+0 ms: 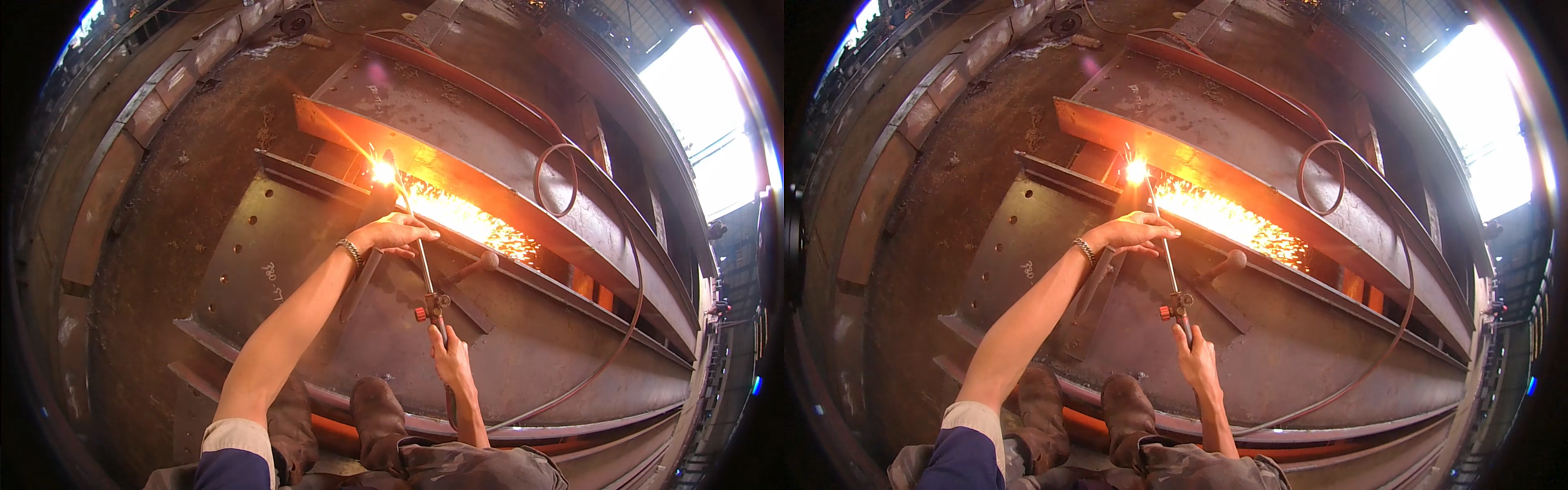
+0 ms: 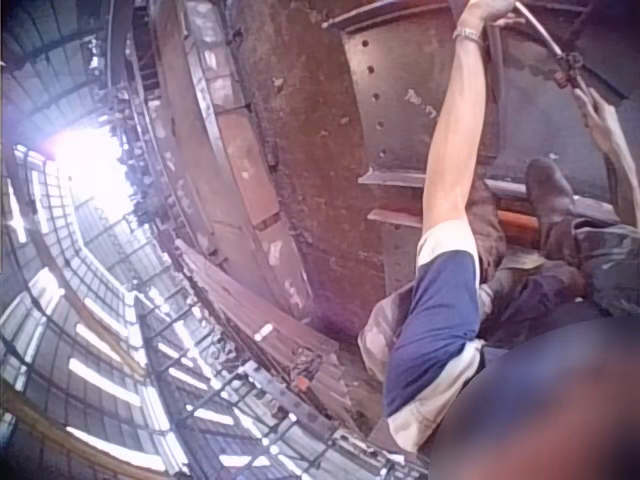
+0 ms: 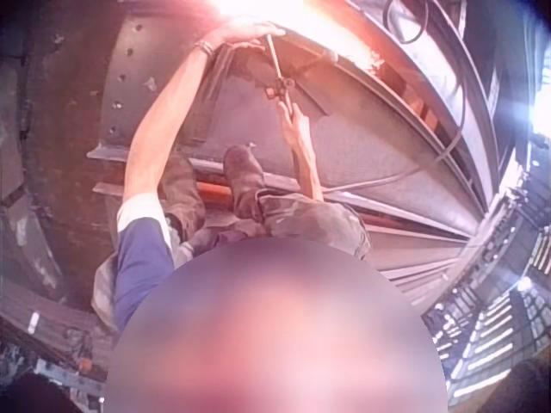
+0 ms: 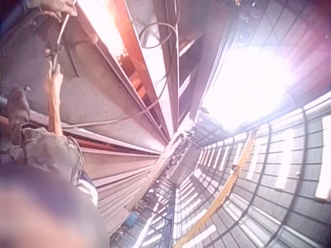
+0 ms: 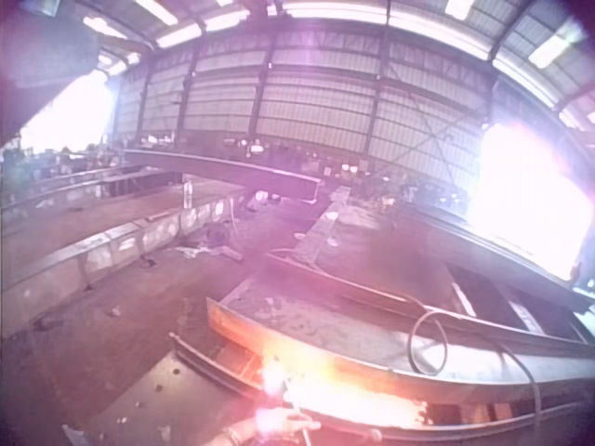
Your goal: The person uses a cutting torch to cut a large metal plate in a workshop. They ignite the torch, move it along the metal to create a cut, and then use a hammer to separate the cut piece.
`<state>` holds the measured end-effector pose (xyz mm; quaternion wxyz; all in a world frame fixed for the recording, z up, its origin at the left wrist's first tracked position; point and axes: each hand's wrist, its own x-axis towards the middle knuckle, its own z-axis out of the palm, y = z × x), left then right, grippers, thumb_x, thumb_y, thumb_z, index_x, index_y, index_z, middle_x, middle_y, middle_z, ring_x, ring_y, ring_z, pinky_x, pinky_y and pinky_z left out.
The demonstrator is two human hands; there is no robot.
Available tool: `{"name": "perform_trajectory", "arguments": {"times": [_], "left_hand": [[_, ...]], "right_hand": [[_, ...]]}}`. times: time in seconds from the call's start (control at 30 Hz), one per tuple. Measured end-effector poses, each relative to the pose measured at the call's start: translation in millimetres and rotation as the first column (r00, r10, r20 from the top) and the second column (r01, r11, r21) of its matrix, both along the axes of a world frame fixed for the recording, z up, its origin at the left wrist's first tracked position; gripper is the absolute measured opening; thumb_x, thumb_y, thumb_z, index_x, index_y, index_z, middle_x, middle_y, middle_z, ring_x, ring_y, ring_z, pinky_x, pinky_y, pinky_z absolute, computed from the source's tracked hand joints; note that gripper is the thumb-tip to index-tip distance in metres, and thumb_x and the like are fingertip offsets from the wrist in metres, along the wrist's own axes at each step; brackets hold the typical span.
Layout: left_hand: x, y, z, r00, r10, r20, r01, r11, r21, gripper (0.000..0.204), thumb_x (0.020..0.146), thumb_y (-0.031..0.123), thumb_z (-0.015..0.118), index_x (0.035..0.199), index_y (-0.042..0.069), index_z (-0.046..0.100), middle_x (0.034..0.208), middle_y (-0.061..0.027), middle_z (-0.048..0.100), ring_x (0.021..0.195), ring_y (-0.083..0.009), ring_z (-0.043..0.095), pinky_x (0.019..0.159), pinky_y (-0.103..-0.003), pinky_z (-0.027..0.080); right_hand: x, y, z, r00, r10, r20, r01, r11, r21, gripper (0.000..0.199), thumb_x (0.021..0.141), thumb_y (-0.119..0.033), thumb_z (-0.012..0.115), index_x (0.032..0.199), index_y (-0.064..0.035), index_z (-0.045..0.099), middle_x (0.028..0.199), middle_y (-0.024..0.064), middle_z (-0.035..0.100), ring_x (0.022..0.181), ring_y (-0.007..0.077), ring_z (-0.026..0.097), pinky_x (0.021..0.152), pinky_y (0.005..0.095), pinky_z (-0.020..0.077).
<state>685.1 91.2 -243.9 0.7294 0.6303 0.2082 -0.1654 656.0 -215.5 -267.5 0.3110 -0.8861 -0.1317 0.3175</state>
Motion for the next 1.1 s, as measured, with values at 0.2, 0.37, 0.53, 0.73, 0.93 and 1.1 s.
{"name": "perform_trajectory", "arguments": {"times": [0.2,0.37,0.53,0.73,0.93,1.1], "left_hand": [[1,1,-2,0.997,-0.015,0.079,0.013,1.000,0.019,0.056,0.094,0.043,0.074,0.132,0.004,0.064,0.125,-0.0089,0.063,0.099,-0.0159,0.065,0.083,-0.031,0.061],[1,1,1,0.999,-0.028,0.020,0.028,1.000,-0.001,0.052,0.097,0.037,0.072,0.139,0.007,0.062,0.138,-0.0097,0.062,0.109,-0.0198,0.063,0.093,-0.036,0.059],[2,0,3,0.999,-0.026,0.027,0.025,0.999,0.026,0.051,0.097,0.038,0.072,0.135,0.005,0.064,0.134,-0.0080,0.062,0.106,-0.0187,0.064,0.092,-0.035,0.060],[1,-2,1,1.000,0.011,-0.010,-0.012,0.999,-0.033,0.050,0.097,0.036,0.073,0.135,0.005,0.063,0.131,-0.0089,0.063,0.108,-0.0197,0.064,0.093,-0.036,0.059],[1,4,-12,0.966,-0.053,0.251,0.075,0.994,-0.076,0.053,0.096,0.043,0.073,0.132,0.006,0.066,0.119,-0.0086,0.064,0.096,-0.0169,0.066,0.082,-0.031,0.062],[4,3,-16,0.991,-0.045,0.124,0.048,0.998,-0.027,0.052,0.095,0.042,0.073,0.133,0.006,0.066,0.120,-0.0086,0.064,0.097,-0.0169,0.066,0.082,-0.031,0.062]], "right_hand": [[0,-2,0,1.000,0.004,-0.003,-0.004,1.000,-0.007,0.053,0.103,-0.053,0.054,0.097,-0.0001,0.058,0.067,0.0247,0.059,0.065,0.0423,0.062,0.064,0.0502,0.0464],[-1,-1,1,1.000,-0.010,-0.017,0.010,1.000,-0.016,0.052,0.104,-0.052,0.054,0.097,-0.0002,0.058,0.066,0.0247,0.059,0.064,0.0433,0.062,0.062,0.0506,0.0457],[-2,-1,5,1.000,0.003,0.011,-0.003,1.000,0.001,0.052,0.104,-0.051,0.055,0.097,0.0000,0.058,0.066,0.0252,0.058,0.064,0.0429,0.062,0.062,0.0499,0.0457],[-2,-2,4,1.000,0.002,0.012,-0.002,1.000,0.003,0.050,0.104,-0.050,0.055,0.098,-0.0003,0.058,0.066,0.0251,0.058,0.063,0.0419,0.061,0.062,0.0499,0.0456],[-2,-4,3,1.000,0.004,0.006,-0.004,1.000,0.011,0.048,0.104,-0.049,0.055,0.095,-0.0017,0.057,0.064,0.0179,0.057,0.057,0.0315,0.059,0.056,0.0447,0.0438],[-3,-3,7,1.000,-0.008,0.002,0.008,1.000,0.006,0.049,0.104,-0.048,0.055,0.096,-0.0003,0.057,0.065,0.0251,0.058,0.061,0.0399,0.061,0.060,0.0506,0.0444]]}}
